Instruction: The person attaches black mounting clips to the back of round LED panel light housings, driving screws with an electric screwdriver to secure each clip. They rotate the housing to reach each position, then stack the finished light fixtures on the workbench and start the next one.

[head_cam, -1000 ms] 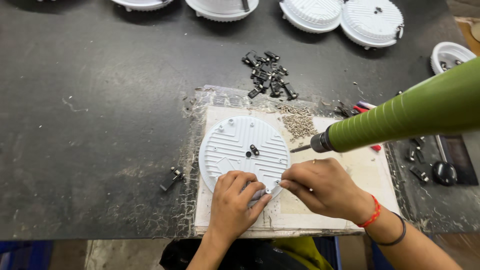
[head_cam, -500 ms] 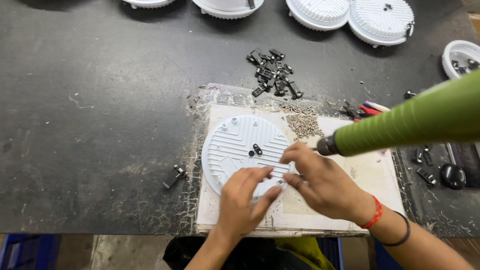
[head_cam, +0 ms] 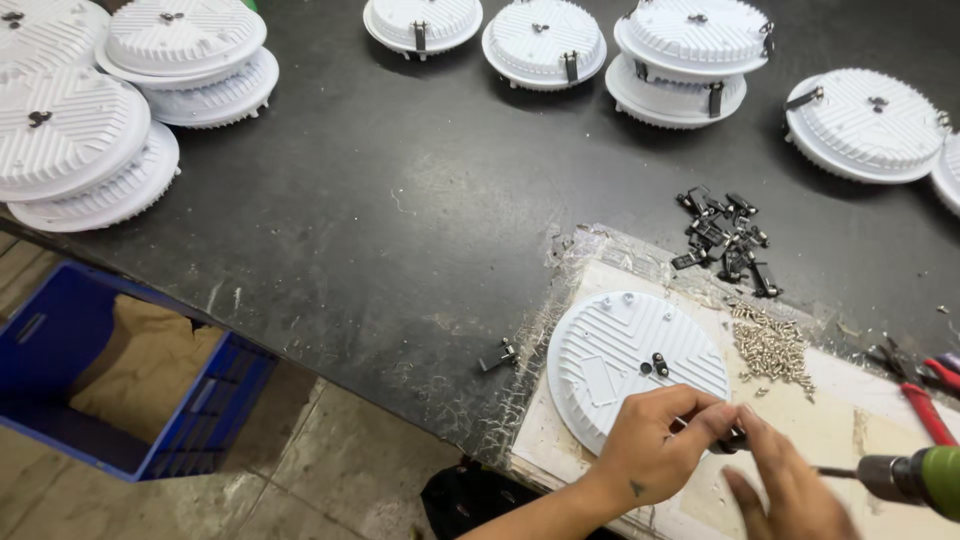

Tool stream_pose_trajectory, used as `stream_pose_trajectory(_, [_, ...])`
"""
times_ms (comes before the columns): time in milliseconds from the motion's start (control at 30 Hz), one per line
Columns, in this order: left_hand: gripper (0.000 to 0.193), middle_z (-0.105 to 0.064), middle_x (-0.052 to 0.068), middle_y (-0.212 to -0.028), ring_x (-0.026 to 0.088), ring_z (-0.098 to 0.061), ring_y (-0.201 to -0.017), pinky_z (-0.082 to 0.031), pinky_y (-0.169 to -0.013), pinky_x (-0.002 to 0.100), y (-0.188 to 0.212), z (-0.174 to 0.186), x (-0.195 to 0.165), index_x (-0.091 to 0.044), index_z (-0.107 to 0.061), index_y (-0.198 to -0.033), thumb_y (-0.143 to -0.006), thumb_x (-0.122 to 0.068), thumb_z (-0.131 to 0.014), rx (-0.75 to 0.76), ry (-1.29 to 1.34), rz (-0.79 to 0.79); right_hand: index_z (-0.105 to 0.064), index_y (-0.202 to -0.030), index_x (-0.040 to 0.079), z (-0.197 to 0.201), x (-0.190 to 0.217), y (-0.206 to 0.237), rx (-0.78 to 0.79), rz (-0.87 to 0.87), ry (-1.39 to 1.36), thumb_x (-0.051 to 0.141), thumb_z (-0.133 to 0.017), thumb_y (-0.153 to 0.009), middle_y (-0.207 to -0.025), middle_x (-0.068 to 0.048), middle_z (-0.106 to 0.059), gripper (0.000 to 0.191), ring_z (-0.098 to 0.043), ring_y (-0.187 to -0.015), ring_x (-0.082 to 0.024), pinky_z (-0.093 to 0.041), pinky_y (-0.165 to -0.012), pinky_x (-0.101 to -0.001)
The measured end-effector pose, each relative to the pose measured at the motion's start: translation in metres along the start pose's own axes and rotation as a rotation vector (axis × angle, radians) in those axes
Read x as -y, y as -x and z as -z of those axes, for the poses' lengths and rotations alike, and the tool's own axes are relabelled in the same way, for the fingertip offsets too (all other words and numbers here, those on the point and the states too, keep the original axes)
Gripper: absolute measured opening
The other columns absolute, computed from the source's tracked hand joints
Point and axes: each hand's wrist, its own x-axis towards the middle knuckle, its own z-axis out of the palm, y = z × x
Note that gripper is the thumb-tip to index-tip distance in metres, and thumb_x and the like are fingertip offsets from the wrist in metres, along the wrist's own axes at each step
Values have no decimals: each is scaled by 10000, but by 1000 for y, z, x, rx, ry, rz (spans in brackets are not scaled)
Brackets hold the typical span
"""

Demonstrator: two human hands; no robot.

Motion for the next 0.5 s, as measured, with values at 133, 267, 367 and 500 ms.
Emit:
stream_pose_trajectory(133, [339, -691, 80, -907, 113, -639, -810, -529, -747, 289, -17, -13, 30, 19, -659, -1076, -1113, -299, -546, 53, -146, 51, -296, -1564, 2, -29, 14, 16, -191, 215, -119, 160, -726, -845, -1600, -334, -307, 853, -343, -1497, -427, -416, -1117, -454])
stream_pose_trajectory(267, [307, -647, -8, -946, 79, -584, -883, -495, -806, 254, -41, -13, 63, -20, -631, -1101, -1148, -296, -505, 274, 137, 177, -375, -1500, -27, 2, 29, 5, -163, 404, 190, 277, -730, -789, -1560, -298, -384, 851, -355, -1479, -460, -383, -1133, -530])
stream_pose_trajectory(367, [274, -584, -40, -865, 73, -532, -793, -447, -693, 245, -50, -14, 75, -77, -635, -1073, -1149, -308, -508, 480, 225, 316, -579, -1333, 127, 47, 35, -8, -88, 454, 350, 234, -742, -773, -1438, -186, -561, 594, -530, -1357, -362, -465, -1083, -473])
stream_pose_trajectory(500, [242, -548, -21, -772, 94, -505, -685, -404, -585, 248, -55, -13, 61, -78, -634, -1037, -1147, -273, -541, 648, 274, 476, -698, -1154, 122, 71, 49, -17, -48, 311, 278, 150, -779, -728, -1067, -51, -735, 434, -702, -962, -246, -576, -832, -396])
